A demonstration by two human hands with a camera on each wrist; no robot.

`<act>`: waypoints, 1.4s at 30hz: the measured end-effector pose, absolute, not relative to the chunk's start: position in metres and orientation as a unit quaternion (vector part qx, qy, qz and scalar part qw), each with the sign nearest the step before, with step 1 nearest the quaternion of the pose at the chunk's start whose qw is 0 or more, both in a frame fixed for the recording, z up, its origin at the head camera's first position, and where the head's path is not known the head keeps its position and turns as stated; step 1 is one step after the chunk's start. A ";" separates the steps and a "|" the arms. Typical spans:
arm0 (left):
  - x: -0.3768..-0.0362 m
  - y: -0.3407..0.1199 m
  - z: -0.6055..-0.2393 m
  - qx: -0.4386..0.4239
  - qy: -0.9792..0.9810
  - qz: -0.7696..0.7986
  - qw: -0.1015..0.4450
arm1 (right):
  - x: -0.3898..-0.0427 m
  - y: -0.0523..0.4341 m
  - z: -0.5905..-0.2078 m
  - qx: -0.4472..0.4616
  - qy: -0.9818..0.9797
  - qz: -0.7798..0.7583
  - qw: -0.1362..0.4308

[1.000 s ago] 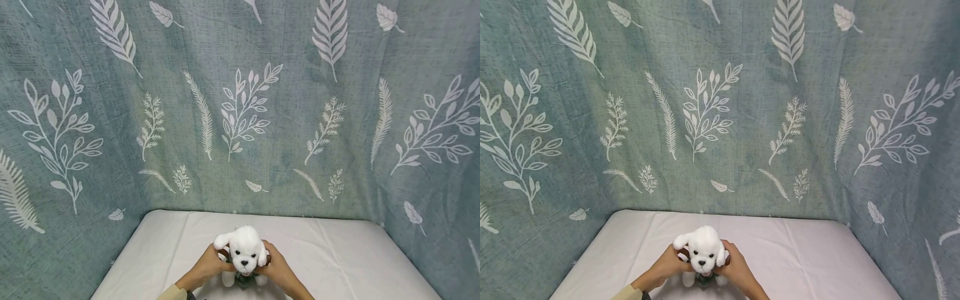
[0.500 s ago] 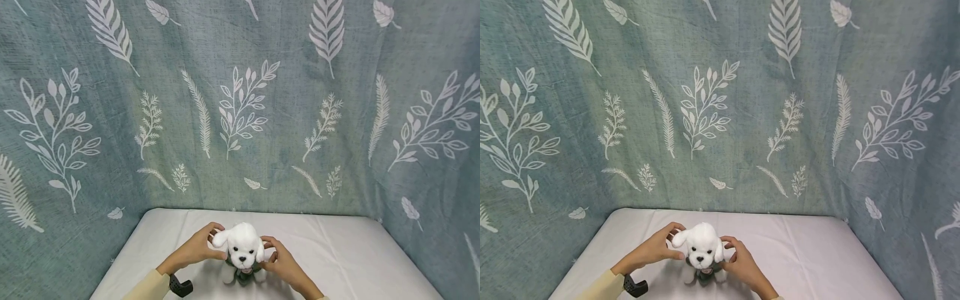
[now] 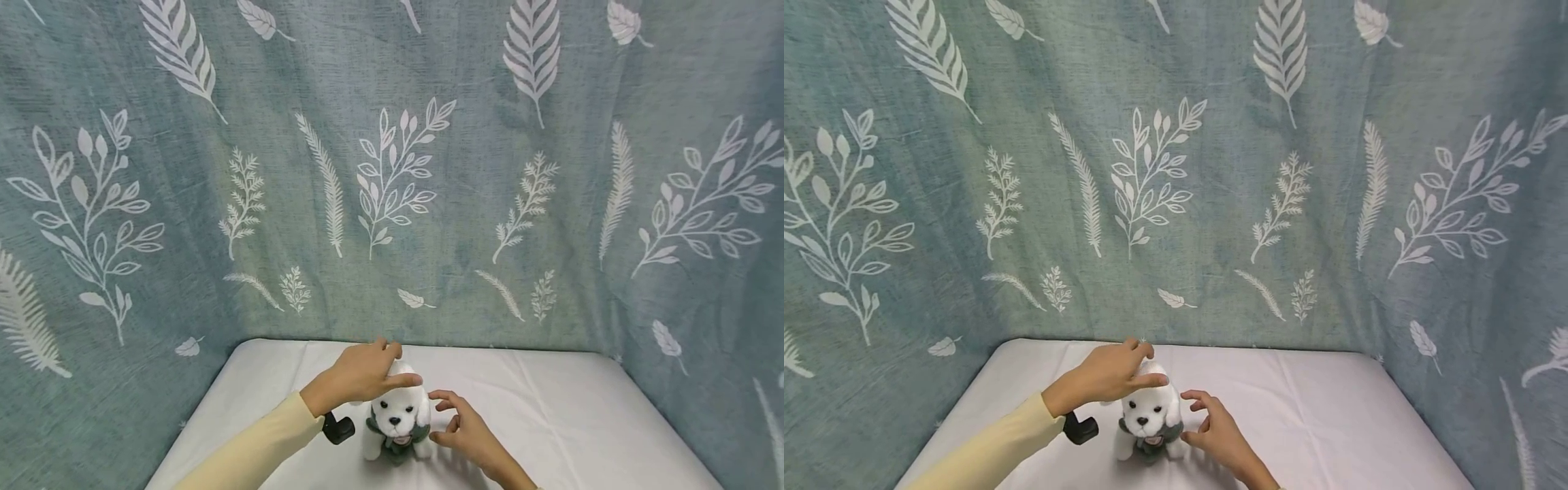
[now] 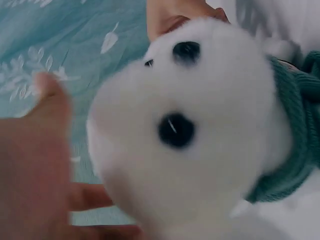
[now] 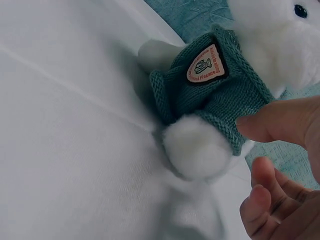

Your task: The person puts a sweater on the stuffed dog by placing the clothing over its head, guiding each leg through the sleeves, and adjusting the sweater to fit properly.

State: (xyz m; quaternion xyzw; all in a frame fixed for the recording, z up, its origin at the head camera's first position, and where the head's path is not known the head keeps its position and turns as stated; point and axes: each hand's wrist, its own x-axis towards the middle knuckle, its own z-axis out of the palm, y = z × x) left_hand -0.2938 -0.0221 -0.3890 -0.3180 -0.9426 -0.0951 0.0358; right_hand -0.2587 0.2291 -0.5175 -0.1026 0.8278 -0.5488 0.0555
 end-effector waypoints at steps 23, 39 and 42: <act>-0.299 -0.020 -0.403 -0.368 -0.920 -0.132 -0.031 | -0.257 0.229 -0.526 -0.114 0.821 -0.554 0.077; -0.292 -0.030 -0.380 -0.430 -0.889 -0.134 -0.077 | -0.256 0.236 -0.525 -0.103 0.828 -0.548 0.061; -0.281 -0.027 -0.383 -0.377 -0.919 -0.109 -0.044 | -0.255 0.236 -0.525 -0.106 0.829 -0.546 0.061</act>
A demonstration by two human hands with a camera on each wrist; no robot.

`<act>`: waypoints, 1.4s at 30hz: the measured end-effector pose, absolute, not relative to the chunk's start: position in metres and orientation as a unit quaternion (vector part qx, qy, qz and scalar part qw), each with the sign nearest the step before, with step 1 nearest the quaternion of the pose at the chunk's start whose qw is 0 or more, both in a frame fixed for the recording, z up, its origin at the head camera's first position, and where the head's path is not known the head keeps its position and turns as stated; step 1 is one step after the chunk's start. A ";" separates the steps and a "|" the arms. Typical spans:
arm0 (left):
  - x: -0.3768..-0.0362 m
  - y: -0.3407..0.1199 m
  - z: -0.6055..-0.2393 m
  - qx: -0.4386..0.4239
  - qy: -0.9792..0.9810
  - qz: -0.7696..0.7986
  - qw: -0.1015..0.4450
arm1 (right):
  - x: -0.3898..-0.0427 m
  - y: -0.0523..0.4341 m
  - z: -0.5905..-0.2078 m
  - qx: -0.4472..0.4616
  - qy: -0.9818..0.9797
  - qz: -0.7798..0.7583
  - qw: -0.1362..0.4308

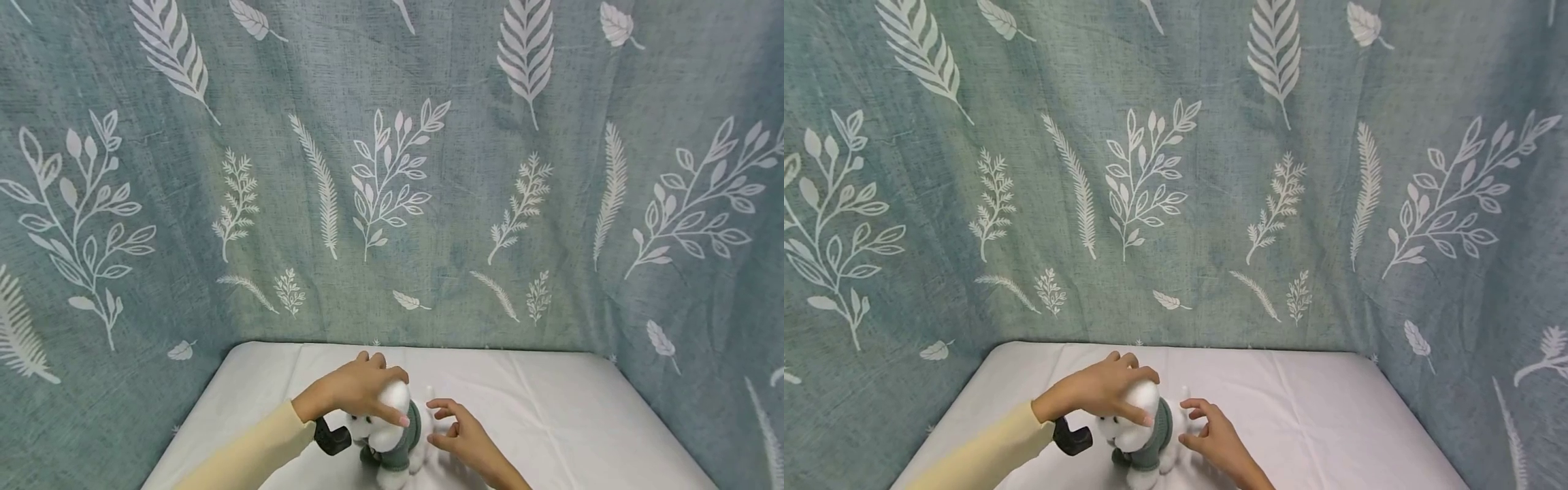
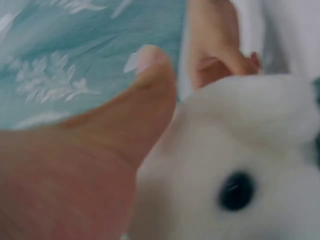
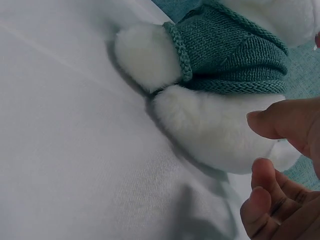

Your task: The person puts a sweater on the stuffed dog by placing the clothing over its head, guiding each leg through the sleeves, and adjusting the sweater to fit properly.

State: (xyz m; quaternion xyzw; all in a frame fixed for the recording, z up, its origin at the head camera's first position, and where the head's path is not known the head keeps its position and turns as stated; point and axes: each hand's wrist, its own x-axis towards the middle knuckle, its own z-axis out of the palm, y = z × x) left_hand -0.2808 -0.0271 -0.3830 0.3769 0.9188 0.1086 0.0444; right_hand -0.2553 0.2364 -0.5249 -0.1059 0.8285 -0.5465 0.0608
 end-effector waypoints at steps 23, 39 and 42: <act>-0.294 -0.046 -0.390 0.427 0.878 0.213 0.042 | -0.257 0.224 -0.521 -0.081 0.830 -0.551 -0.010; -0.298 -0.054 -0.410 0.391 0.896 0.204 0.048 | -0.257 0.180 -0.509 -0.116 0.869 -0.480 -0.010; -0.299 -0.056 -0.413 0.387 0.899 0.200 0.039 | -0.257 0.174 -0.506 -0.105 0.867 -0.488 -0.004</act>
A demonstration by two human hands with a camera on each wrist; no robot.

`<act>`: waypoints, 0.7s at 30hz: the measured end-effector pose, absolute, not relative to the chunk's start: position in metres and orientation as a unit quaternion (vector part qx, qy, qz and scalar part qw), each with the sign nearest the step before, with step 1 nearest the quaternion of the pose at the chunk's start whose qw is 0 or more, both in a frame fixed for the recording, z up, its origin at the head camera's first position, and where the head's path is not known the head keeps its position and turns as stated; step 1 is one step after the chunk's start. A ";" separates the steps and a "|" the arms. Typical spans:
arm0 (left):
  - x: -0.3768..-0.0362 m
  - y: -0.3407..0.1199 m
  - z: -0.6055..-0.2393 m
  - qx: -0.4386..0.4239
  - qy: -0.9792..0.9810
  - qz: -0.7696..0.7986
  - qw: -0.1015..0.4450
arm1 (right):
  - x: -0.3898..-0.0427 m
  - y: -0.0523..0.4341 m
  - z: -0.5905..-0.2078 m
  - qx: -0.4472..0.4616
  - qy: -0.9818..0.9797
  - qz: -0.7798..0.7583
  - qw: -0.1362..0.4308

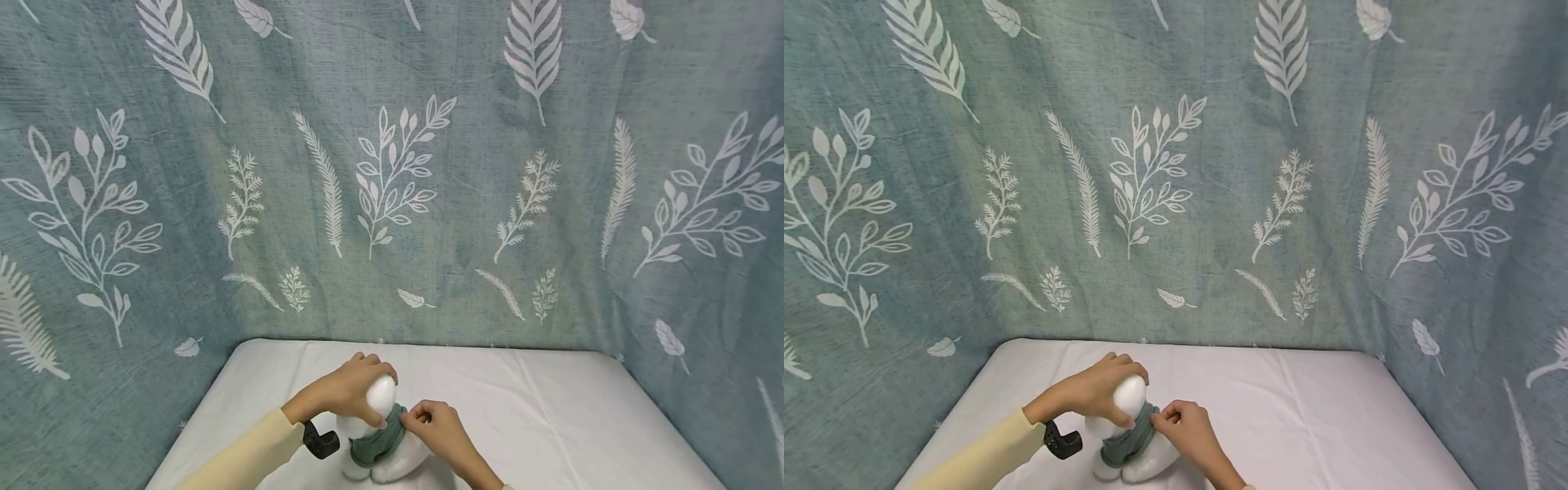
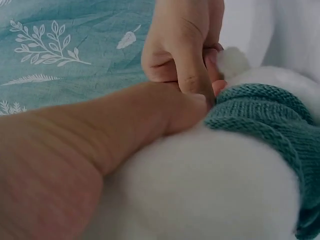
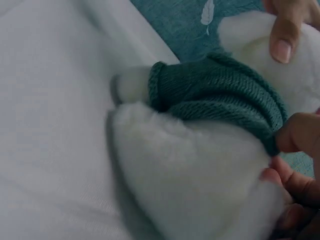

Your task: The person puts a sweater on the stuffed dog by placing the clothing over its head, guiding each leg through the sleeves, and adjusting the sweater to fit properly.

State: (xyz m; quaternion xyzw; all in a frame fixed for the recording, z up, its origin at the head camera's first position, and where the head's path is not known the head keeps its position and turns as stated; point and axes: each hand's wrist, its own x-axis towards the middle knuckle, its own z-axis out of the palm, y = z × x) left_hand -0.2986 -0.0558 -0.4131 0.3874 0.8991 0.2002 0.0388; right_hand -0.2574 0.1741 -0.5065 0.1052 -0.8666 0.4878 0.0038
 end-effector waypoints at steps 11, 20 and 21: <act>-0.297 -0.069 -0.421 0.376 0.896 0.233 0.033 | -0.248 0.194 -0.516 0.055 -0.886 0.461 -0.019; -0.296 -0.069 -0.423 0.376 0.898 0.228 0.031 | -0.256 0.201 -0.520 0.051 -0.884 0.463 -0.029; -0.296 -0.069 -0.423 0.376 0.898 0.226 0.029 | -0.258 0.200 -0.520 0.049 -0.884 0.465 -0.028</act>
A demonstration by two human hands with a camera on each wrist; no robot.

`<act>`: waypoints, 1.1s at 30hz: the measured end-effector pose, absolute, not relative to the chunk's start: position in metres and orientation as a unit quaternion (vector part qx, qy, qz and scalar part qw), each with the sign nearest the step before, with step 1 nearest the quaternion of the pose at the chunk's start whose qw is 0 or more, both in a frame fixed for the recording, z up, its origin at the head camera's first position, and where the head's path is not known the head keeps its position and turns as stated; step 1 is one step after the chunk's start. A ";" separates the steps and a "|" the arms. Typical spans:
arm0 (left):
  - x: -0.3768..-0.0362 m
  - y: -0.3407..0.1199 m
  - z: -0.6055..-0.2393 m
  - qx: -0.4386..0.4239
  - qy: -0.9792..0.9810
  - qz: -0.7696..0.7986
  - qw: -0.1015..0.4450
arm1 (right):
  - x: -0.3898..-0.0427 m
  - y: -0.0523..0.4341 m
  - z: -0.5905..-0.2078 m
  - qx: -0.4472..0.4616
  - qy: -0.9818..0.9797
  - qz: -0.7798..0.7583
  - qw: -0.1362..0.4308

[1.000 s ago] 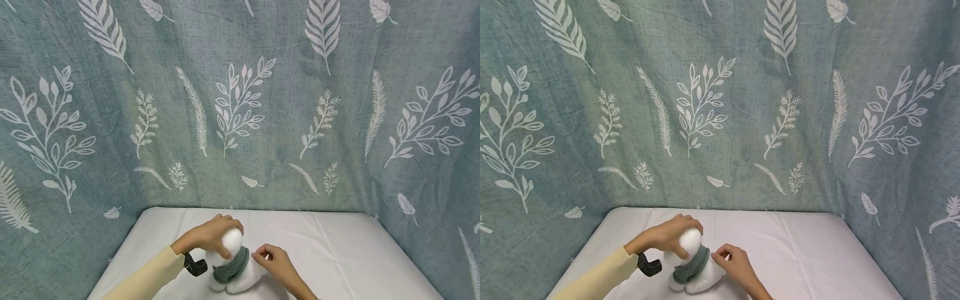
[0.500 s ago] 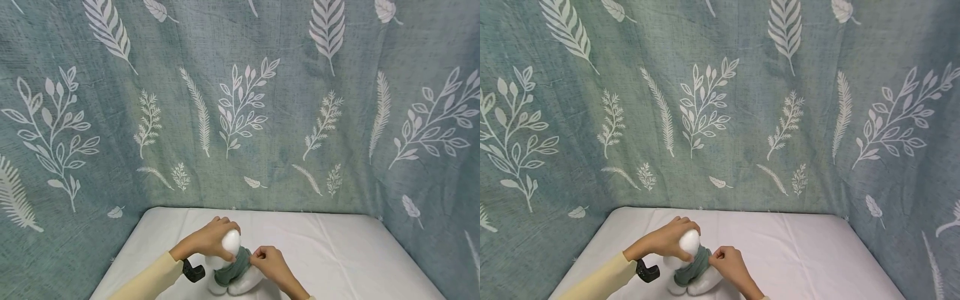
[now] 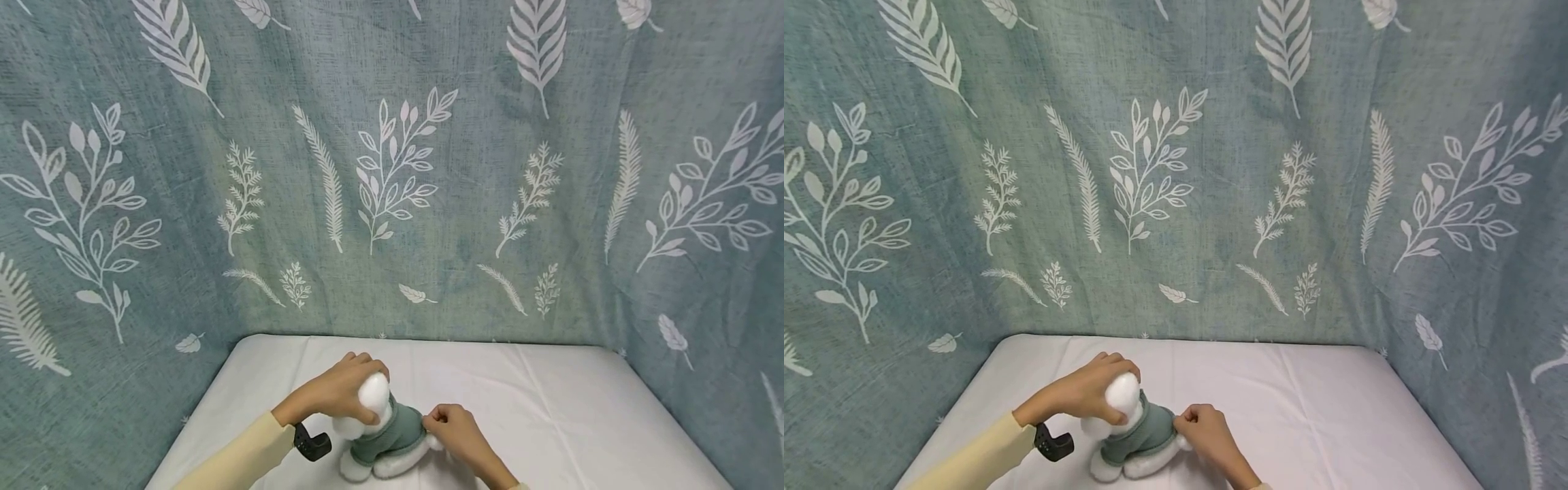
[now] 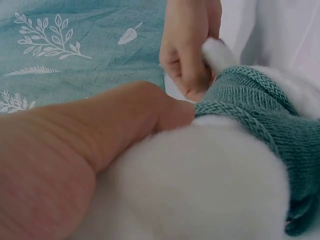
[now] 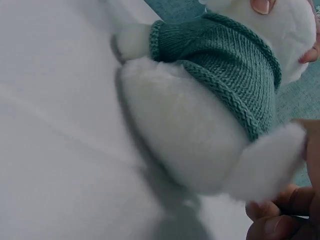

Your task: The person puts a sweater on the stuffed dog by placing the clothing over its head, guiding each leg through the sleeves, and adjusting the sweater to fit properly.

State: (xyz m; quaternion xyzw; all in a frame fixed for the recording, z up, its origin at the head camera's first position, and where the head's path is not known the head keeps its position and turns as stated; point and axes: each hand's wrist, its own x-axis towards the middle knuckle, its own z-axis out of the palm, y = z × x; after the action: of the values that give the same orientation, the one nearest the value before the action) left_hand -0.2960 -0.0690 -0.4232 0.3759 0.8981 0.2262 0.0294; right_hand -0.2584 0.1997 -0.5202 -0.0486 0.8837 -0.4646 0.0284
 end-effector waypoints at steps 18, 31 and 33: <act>-0.290 -0.064 -0.420 0.393 0.897 0.202 0.003 | -0.292 0.205 -0.527 -0.068 0.895 -0.438 0.056; -0.291 -0.069 -0.422 0.381 0.900 0.209 0.007 | -0.262 0.170 -0.485 -0.267 0.871 -0.413 -0.007; -0.290 -0.068 -0.422 0.382 0.900 0.211 0.008 | -0.255 0.164 -0.482 -0.263 0.872 -0.413 0.011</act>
State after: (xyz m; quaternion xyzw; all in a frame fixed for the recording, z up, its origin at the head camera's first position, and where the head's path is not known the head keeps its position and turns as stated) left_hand -0.2904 -0.0683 -0.4219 0.3822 0.8997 0.2106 0.0077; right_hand -0.2553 0.1640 -0.4821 -0.2634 0.8717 -0.4130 0.0108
